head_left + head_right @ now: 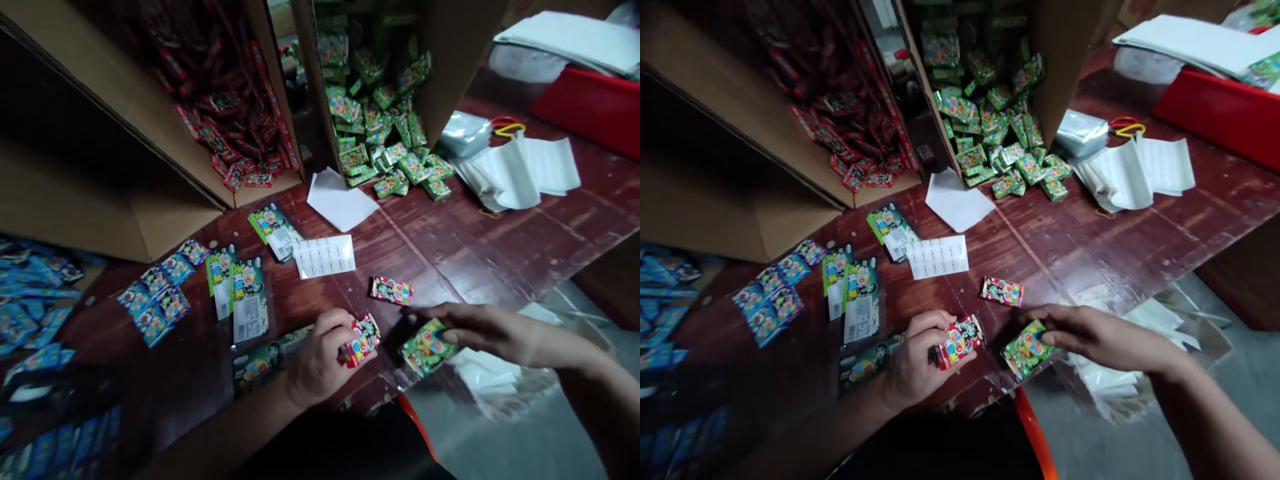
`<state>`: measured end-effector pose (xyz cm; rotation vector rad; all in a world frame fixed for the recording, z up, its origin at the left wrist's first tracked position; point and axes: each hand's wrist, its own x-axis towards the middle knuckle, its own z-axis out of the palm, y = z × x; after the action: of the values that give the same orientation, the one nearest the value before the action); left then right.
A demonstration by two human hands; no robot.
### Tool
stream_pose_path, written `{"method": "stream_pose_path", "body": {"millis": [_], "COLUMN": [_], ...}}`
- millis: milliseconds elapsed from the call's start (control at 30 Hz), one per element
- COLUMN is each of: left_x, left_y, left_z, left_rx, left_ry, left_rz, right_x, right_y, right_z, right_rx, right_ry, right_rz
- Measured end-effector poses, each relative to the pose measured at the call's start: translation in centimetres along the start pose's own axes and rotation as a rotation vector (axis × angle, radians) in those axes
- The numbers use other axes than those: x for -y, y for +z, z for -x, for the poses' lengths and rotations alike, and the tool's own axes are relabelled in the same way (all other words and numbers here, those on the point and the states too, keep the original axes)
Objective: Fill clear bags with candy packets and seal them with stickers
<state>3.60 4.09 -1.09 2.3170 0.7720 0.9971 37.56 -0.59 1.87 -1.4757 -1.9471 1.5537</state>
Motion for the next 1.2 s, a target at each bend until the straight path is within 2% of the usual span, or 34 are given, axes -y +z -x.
{"method": "stream_pose_path", "body": {"millis": [33, 67, 133, 200, 267, 400, 533, 633, 733, 800, 900, 1033, 1133, 1200], "left_x": [-0.3, -0.7, -1.6, -2.5, -3.1, -2.8, -1.9, -2.0, -2.7, -3.0, -3.1, -3.1, -3.2, -3.2], "left_y": [0.4, 0.7, 0.8, 0.1, -0.9, -2.3, -1.7, -0.9, 0.1, 0.9, 1.4, 0.3, -0.6, -0.6], "left_z": [0.3, 0.3, 0.1, -0.4, -0.9, -1.7, -2.1, -2.1, -1.8, -1.3, -0.5, 0.1, 0.0, -0.1], "left_rx": [0.060, 0.141, 0.313, 0.416, 0.480, 0.657, 0.790, 0.749, 0.570, 0.492, 0.529, 0.581, 0.631, 0.633], "left_ry": [0.021, 0.014, -0.047, -0.133, -0.194, -0.145, -0.104, -0.107, -0.150, -0.192, -0.200, -0.183, -0.168, -0.169], "left_rz": [-0.111, -0.213, -0.333, -0.324, -0.292, -0.272, -0.237, -0.190, -0.063, -0.003, -0.095, -0.301, -0.313, -0.316], "right_x": [-0.1, -0.3, -0.6, -0.8, -0.6, 0.0, 0.1, 0.2, 0.2, 0.1, -0.3, -0.6, -0.4, -0.2], "right_y": [1.2, 2.3, 4.2, 5.7, 7.1, 9.7, 10.7, 10.4, 10.0, 9.8, 9.5, 9.3, 9.4, 9.4], "right_z": [0.3, 0.4, 0.4, 0.6, 1.0, 1.2, 0.3, 0.2, 0.5, 0.6, 0.7, 0.5, -0.2, -0.6], "right_rx": [0.020, -0.019, -0.193, -0.356, -0.452, -0.464, -0.471, -0.463, -0.446, -0.438, -0.427, -0.395, -0.382, -0.429], "right_ry": [0.000, 0.008, 0.038, 0.054, 0.040, 0.018, 0.012, -0.015, -0.060, -0.081, -0.078, -0.069, -0.070, -0.036], "right_rz": [0.026, 0.065, 0.184, 0.319, 0.415, 0.516, 0.526, 0.493, 0.434, 0.403, 0.408, 0.437, 0.473, 0.553]}}
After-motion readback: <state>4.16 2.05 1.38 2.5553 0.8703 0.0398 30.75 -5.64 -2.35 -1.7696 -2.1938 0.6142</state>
